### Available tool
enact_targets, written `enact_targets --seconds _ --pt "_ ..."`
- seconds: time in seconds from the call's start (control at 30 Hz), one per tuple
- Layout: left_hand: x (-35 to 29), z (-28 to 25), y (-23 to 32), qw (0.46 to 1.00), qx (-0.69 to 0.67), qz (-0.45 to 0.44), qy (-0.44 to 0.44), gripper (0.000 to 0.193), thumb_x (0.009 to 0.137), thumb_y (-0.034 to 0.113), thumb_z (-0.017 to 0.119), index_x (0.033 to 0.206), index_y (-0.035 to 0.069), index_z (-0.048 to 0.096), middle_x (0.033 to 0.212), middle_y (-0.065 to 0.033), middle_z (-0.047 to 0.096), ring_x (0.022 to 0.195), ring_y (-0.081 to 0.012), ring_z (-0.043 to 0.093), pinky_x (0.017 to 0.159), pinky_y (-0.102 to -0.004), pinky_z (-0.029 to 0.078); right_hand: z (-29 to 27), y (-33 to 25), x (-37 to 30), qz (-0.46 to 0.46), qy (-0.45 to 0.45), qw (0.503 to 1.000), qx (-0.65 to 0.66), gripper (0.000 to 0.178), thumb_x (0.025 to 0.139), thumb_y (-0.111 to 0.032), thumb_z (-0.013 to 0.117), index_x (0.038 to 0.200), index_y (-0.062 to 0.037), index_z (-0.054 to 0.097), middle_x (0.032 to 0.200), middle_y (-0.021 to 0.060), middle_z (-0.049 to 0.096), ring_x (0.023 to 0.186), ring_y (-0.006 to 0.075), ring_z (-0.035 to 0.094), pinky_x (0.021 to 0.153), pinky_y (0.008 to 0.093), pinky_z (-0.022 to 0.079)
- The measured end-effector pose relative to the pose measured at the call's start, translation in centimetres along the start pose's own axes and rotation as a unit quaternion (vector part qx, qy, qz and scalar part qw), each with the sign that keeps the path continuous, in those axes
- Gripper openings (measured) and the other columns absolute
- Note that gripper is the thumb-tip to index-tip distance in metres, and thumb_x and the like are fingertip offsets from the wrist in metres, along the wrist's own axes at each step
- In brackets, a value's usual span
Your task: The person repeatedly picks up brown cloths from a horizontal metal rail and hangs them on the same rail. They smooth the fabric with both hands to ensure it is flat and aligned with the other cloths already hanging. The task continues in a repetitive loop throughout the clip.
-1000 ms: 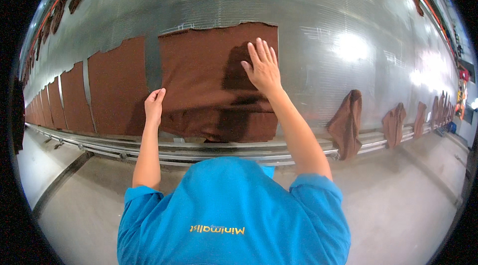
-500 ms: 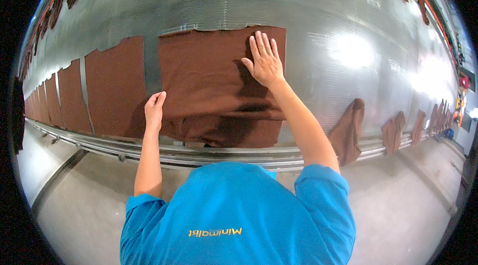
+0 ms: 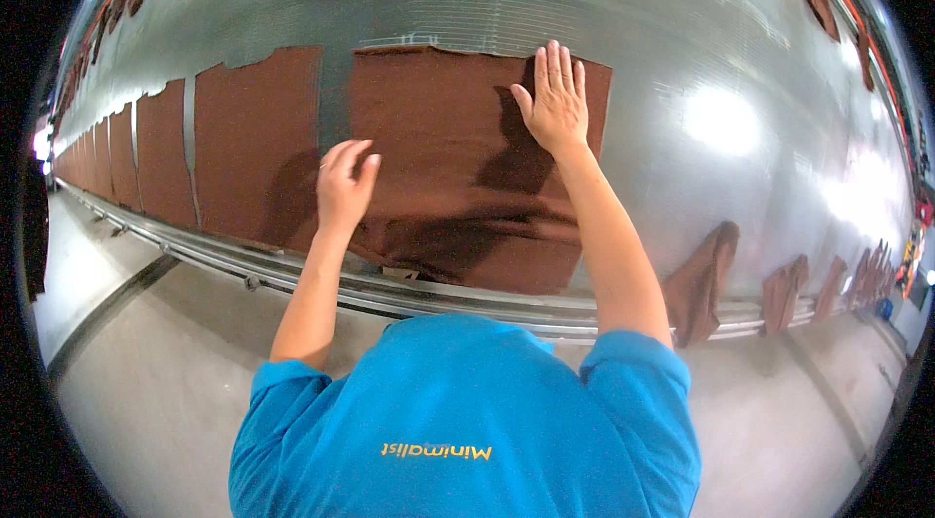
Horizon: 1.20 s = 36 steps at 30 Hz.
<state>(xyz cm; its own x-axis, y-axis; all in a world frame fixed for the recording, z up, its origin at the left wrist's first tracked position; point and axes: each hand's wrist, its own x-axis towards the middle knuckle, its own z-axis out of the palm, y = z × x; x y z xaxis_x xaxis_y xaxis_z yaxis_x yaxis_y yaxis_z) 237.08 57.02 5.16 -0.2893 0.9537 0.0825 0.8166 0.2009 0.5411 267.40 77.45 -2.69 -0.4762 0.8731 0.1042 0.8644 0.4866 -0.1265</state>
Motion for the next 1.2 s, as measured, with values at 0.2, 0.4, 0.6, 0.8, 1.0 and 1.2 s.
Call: enact_targets --seconds 0.2,0.4,0.6,0.8,1.0,1.2 --pt "3.5 5.0 -1.5 0.979 0.068 0.186 -0.053 0.049 0.101 0.037 0.065 0.14 0.008 0.061 0.151 -0.0182 0.052 0.139 -0.037 0.05 0.116 -0.0492 0.041 -0.1 -1.0 -1.5 -0.015 0.004 1.0 0.008 0.076 0.107 -0.055 0.041 0.16 -0.0013 0.033 0.169 0.0172 0.027 0.158 0.0322 0.022 0.129 0.0501 0.014" --pt "8.9 8.4 -1.1 0.98 0.146 0.132 -0.005 0.068 0.105 0.049 0.051 0.155 0.004 0.042 0.161 -0.0289 0.035 0.15 -0.0434 0.034 0.125 -0.0552 0.024 -0.5 -1.4 -1.6 -0.004 -0.002 1.0 0.004 0.073 0.107 -0.053 0.042 0.159 -0.0018 0.035 0.169 0.0159 0.03 0.157 0.0316 0.024 0.129 0.0506 0.016" --pt "12.8 11.6 0.9 0.983 0.142 0.113 -0.001 0.077 0.107 0.058 0.037 0.161 0.003 0.031 0.167 -0.0284 0.025 0.157 -0.042 0.02 0.128 -0.0547 0.015 -0.6 -1.5 -1.6 -0.004 -0.002 1.0 0.004 0.072 0.107 -0.052 0.043 0.159 -0.0029 0.037 0.168 0.0152 0.032 0.157 0.0313 0.025 0.129 0.0505 0.016" --pt "13.4 12.3 1.5 0.982 0.135 0.129 -0.028 0.079 0.107 0.062 0.031 0.163 0.007 0.029 0.169 -0.0232 0.025 0.158 -0.0382 0.019 0.128 -0.0533 0.013 -0.7 -1.4 -1.6 0.002 -0.001 1.0 0.008 0.071 0.107 -0.051 0.044 0.159 -0.0039 0.037 0.168 0.014 0.032 0.157 0.0301 0.025 0.129 0.0499 0.015" --pt "13.0 9.2 -3.2 0.972 0.192 0.127 -0.05 0.081 0.106 0.065 0.029 0.166 0.011 0.024 0.172 -0.0188 0.019 0.159 -0.0353 0.016 0.129 -0.0511 0.009 -0.9 -1.7 -1.6 0.0 0.002 1.0 0.01 0.069 0.107 -0.049 0.046 0.159 -0.004 0.038 0.168 0.0138 0.033 0.157 0.0293 0.026 0.129 0.0493 0.016" --pt "13.5 7.4 -5.9 0.974 0.213 0.057 -0.047 0.084 0.106 0.068 0.025 0.166 0.01 0.02 0.172 -0.0202 0.016 0.16 -0.0355 0.011 0.129 -0.0523 0.007 -1.1 -1.6 -1.5 0.002 0.016 1.0 0.026 0.07 0.105 -0.049 0.049 0.157 -0.0034 0.04 0.167 0.0141 0.035 0.156 0.0301 0.028 0.128 0.0503 0.018"
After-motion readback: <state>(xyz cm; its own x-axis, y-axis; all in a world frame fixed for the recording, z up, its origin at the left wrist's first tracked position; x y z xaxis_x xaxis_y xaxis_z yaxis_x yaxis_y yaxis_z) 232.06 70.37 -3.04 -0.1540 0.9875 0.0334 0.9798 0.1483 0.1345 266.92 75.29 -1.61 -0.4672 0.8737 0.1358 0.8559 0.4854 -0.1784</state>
